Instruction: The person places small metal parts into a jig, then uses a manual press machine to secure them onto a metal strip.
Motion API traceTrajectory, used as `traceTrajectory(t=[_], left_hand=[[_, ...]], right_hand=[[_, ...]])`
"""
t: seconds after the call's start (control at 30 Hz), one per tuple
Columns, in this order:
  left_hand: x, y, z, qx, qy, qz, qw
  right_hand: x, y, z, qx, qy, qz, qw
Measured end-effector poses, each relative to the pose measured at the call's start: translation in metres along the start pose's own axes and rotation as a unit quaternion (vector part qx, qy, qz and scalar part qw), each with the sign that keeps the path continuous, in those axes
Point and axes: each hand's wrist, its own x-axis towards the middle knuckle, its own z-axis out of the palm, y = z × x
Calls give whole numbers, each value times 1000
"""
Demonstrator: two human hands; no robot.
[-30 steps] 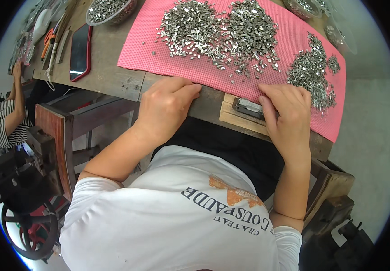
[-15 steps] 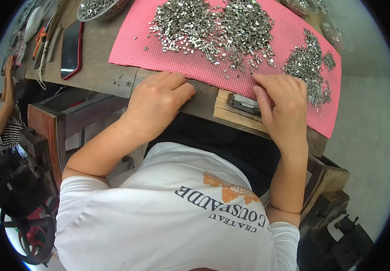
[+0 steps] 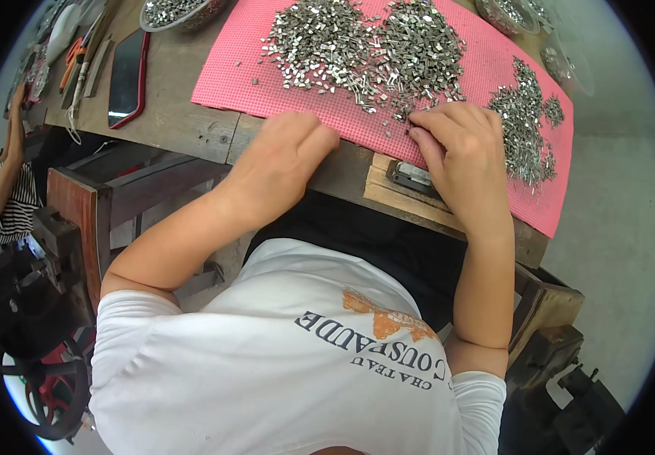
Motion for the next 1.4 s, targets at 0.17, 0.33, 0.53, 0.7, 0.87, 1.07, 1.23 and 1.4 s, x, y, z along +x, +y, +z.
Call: traceTrajectory(t=[0.17, 0.33, 0.53, 0.7, 0.87, 1.07, 1.23, 1.4], left_hand=[[37, -30, -12, 63, 99, 7, 993], [48, -43, -9, 36, 81, -20, 996], [44, -27, -18, 14, 110, -31, 993], [40, -21, -6, -3, 78, -22, 997], [40, -22, -7, -38, 44, -38, 998], [30, -28, -14, -45, 83, -70, 993], [31, -23, -11, -5, 47, -40, 998], [42, -12, -13, 111, 17, -5, 994]], right_hand=[[5, 2, 2, -19, -7, -10, 1000], [8, 1, -2, -32, -9, -14, 999], [4, 4, 1, -15, -14, 34, 999], [4, 5, 5, 13, -14, 49, 999], [0, 7, 9, 41, 22, 41, 998], [-2, 9, 4, 67, 44, 33, 996], [-8, 14, 5, 112, 68, 70, 989], [-17, 22, 3, 150, 100, 99, 979]])
